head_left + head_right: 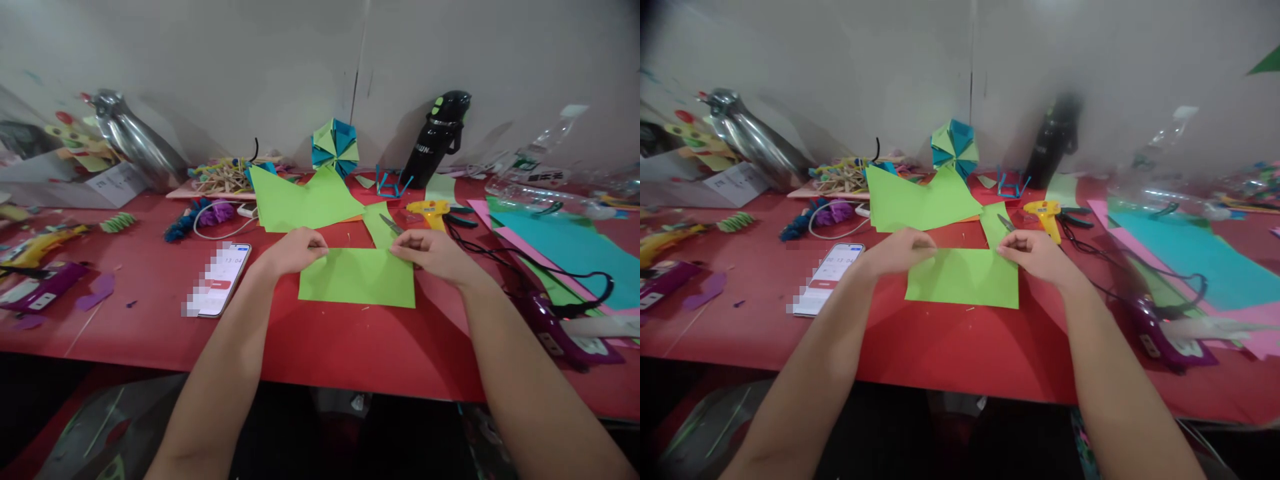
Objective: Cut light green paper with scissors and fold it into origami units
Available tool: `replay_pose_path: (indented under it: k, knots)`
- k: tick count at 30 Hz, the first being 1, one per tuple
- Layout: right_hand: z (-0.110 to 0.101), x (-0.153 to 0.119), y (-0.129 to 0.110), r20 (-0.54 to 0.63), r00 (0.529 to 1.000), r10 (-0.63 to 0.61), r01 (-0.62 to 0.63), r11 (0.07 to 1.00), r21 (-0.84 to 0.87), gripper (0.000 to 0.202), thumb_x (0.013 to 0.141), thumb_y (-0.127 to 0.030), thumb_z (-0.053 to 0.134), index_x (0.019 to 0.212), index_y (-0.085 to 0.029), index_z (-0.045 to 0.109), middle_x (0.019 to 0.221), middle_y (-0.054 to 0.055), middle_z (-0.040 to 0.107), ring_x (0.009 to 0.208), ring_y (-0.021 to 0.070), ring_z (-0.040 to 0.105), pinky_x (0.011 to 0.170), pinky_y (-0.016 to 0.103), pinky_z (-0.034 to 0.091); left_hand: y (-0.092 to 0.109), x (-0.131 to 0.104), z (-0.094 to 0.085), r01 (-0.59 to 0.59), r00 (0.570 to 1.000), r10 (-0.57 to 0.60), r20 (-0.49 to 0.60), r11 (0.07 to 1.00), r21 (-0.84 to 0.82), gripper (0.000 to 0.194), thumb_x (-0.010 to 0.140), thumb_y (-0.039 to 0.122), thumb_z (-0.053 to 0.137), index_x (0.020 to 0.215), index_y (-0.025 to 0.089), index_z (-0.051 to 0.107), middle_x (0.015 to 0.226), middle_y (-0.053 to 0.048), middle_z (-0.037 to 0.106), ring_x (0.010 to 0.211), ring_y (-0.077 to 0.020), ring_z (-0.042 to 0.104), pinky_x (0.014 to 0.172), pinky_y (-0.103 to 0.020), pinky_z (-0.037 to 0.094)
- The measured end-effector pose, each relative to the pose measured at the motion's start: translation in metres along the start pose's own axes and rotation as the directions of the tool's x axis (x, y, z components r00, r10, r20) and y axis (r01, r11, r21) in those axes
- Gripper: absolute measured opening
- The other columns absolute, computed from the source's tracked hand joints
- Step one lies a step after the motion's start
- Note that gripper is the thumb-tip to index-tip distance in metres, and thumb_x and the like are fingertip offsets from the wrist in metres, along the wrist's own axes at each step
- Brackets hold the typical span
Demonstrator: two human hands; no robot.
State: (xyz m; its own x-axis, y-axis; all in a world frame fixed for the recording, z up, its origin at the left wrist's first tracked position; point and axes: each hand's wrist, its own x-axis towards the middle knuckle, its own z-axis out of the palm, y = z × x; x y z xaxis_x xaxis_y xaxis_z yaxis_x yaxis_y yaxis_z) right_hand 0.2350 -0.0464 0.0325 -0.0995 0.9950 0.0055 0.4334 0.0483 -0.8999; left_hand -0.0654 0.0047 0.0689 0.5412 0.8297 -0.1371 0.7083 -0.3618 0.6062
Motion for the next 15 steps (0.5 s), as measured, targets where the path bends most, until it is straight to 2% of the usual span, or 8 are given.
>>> replay_pose_path:
  k: [2, 5, 7, 10, 13, 15]
  knots:
    - [0.0, -0.001, 0.002, 0.103, 0.994, 0.021, -0.014, 0.998, -0.067, 0.031, 0.077, -0.049, 0.077, 0.087, -0.02, 0.073, 0.075, 0.004, 0.071, 0.068, 0.0177, 0.063, 0.062, 0.031, 0.047, -0.001, 0.0, 0.0, -0.013, 1.0, 0.013, 0.005, 0.999, -0.036, 0.022, 0.085, 0.031, 0.057, 0.084, 0.016, 0.073, 0.089, -0.006, 0.076, 0.077, -0.0177, 0.064, 0.071, -0.029, 0.045]
    - [0.004, -0.005, -0.002, 0.197, 0.98, -0.005, 0.043, 0.98, -0.193, 0.025, 0.082, -0.045, 0.071, 0.091, -0.022, 0.076, 0.083, 0.005, 0.075, 0.073, 0.0189, 0.065, 0.065, 0.032, 0.048, -0.001, -0.001, 0.002, -0.061, 0.992, 0.067, 0.105, 0.997, -0.053, 0.02, 0.082, 0.03, 0.059, 0.082, 0.017, 0.075, 0.083, -0.004, 0.075, 0.073, -0.0169, 0.062, 0.066, -0.028, 0.044]
    - [0.012, -0.008, -0.008, 0.232, 0.971, -0.048, 0.108, 0.961, -0.255, 0.023, 0.085, -0.043, 0.068, 0.092, -0.023, 0.078, 0.089, 0.004, 0.076, 0.077, 0.0194, 0.066, 0.067, 0.032, 0.048, 0.001, -0.001, 0.005, -0.105, 0.979, 0.116, 0.167, 0.992, -0.074, 0.02, 0.081, 0.029, 0.06, 0.082, 0.018, 0.076, 0.082, -0.004, 0.075, 0.071, -0.0165, 0.062, 0.064, -0.028, 0.044]
    - [0.029, -0.01, -0.016, 0.308, 0.947, -0.092, 0.173, 0.954, -0.247, 0.021, 0.087, -0.038, 0.067, 0.096, -0.023, 0.077, 0.097, 0.004, 0.077, 0.084, 0.0196, 0.067, 0.074, 0.032, 0.049, 0.007, 0.001, 0.013, -0.195, 0.956, 0.213, 0.202, 0.975, -0.107, 0.02, 0.082, 0.028, 0.06, 0.087, 0.019, 0.077, 0.085, -0.003, 0.076, 0.073, -0.0163, 0.063, 0.065, -0.027, 0.044]
    - [0.046, -0.01, -0.019, 0.36, 0.923, -0.132, 0.21, 0.96, -0.186, 0.017, 0.089, -0.031, 0.06, 0.087, -0.021, 0.073, 0.083, 0.002, 0.073, 0.074, 0.0171, 0.062, 0.069, 0.031, 0.046, 0.014, 0.003, 0.025, -0.278, 0.938, 0.294, 0.185, 0.955, -0.106, 0.022, 0.084, 0.026, 0.058, 0.091, 0.021, 0.078, 0.089, -0.001, 0.077, 0.076, -0.016, 0.065, 0.069, -0.027, 0.045]
    - [0.053, -0.009, -0.02, 0.332, 0.935, -0.129, 0.191, 0.968, -0.163, 0.013, 0.086, -0.026, 0.059, 0.081, -0.02, 0.069, 0.076, 0.001, 0.068, 0.068, 0.0155, 0.058, 0.065, 0.03, 0.043, 0.017, 0.005, 0.03, -0.301, 0.936, 0.314, 0.156, 0.948, -0.104, 0.022, 0.085, 0.026, 0.057, 0.092, 0.021, 0.078, 0.09, -0.001, 0.077, 0.078, -0.0162, 0.065, 0.072, -0.028, 0.046]
